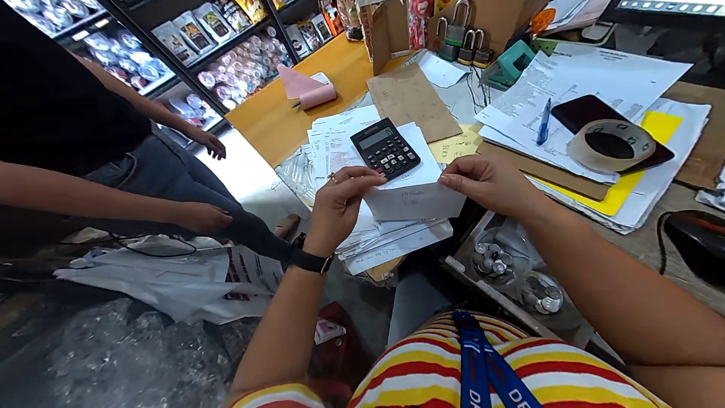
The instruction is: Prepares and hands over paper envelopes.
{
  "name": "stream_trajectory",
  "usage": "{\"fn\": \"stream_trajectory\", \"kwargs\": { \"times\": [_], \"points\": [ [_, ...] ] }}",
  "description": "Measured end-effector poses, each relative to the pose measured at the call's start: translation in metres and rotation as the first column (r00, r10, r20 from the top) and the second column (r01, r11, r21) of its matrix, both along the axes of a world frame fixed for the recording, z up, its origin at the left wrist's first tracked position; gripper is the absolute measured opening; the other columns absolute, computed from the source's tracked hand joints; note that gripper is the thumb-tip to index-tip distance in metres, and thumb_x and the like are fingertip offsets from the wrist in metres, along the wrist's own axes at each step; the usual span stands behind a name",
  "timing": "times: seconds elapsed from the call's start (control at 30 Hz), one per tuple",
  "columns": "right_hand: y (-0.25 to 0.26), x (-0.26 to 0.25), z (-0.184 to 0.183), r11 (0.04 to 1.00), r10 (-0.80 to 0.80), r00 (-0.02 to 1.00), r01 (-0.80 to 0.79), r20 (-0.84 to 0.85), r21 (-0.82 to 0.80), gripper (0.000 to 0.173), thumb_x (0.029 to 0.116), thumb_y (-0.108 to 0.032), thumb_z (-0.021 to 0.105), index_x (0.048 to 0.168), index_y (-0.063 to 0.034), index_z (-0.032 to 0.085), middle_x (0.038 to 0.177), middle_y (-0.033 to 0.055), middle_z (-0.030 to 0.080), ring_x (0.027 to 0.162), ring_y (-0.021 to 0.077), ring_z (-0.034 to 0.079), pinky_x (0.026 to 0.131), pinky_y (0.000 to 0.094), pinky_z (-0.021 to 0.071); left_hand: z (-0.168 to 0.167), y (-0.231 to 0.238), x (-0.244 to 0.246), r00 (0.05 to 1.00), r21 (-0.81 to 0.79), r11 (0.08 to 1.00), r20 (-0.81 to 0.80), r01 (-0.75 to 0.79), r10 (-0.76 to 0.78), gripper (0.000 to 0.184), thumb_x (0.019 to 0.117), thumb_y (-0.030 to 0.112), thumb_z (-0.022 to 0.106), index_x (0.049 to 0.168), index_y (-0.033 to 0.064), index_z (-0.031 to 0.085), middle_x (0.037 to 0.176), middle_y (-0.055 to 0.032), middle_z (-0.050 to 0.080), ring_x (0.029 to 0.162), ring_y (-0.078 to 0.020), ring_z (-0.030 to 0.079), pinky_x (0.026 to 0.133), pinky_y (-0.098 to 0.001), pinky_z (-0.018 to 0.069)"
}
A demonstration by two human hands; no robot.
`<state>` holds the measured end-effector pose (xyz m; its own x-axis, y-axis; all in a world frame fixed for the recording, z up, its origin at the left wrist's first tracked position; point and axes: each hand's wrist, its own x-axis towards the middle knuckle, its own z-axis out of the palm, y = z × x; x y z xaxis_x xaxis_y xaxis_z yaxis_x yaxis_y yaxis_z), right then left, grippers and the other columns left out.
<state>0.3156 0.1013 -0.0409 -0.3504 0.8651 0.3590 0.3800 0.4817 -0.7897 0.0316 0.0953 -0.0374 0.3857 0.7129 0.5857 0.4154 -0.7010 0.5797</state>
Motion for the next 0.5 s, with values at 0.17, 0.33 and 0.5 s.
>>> {"fn": "stream_trajectory", "kwargs": {
  "times": [0.17,0.33,0.5],
  "points": [
    [-0.002,0.001,0.001,1.0,-0.005,1.0,0.005,0.015,-0.007,0.017,0.1,-0.016,0.062,0.088,-0.0067,0.07,0.07,-0.0066,0.061,0.06,-0.0066,0.051,0.056,0.0118,0.0418,0.004,-0.007,0.004,0.983,0.041,0.995,-0.159,-0.092,0.098,0.032,0.0919,-0.014,0.05,0.107,-0.0027,0.076,0.111,-0.0159,0.067,0.102,-0.0143,0.064,0.092,-0.0225,0.0506],
    [-0.002,0.002,0.001,1.0,0.003,1.0,-0.003,0.009,-0.004,0.017,0.1,-0.016,0.062,0.088,-0.0062,0.07,0.07,-0.0063,0.061,0.06,-0.0067,0.051,0.056,0.0115,0.0411,0.008,-0.011,0.001,0.978,-0.033,0.998,-0.205,-0.051,0.043,0.03,0.0955,-0.008,0.05,0.114,-0.0032,0.073,0.114,-0.0155,0.065,0.103,-0.0136,0.062,0.092,-0.0228,0.0502],
    [-0.004,0.001,0.002,1.0,0.005,1.0,-0.004,0.021,-0.015,0.018,0.1006,-0.016,0.061,0.088,-0.0066,0.07,0.068,-0.0071,0.059,0.058,-0.0063,0.048,0.054,0.0127,0.0386,0.005,-0.012,-0.001,0.983,-0.086,0.996,-0.184,-0.028,0.011,0.028,0.088,0.008,0.074,0.113,-0.0042,0.072,0.115,-0.0156,0.064,0.098,-0.0126,0.064,0.087,-0.0229,0.0541]
  ]
}}
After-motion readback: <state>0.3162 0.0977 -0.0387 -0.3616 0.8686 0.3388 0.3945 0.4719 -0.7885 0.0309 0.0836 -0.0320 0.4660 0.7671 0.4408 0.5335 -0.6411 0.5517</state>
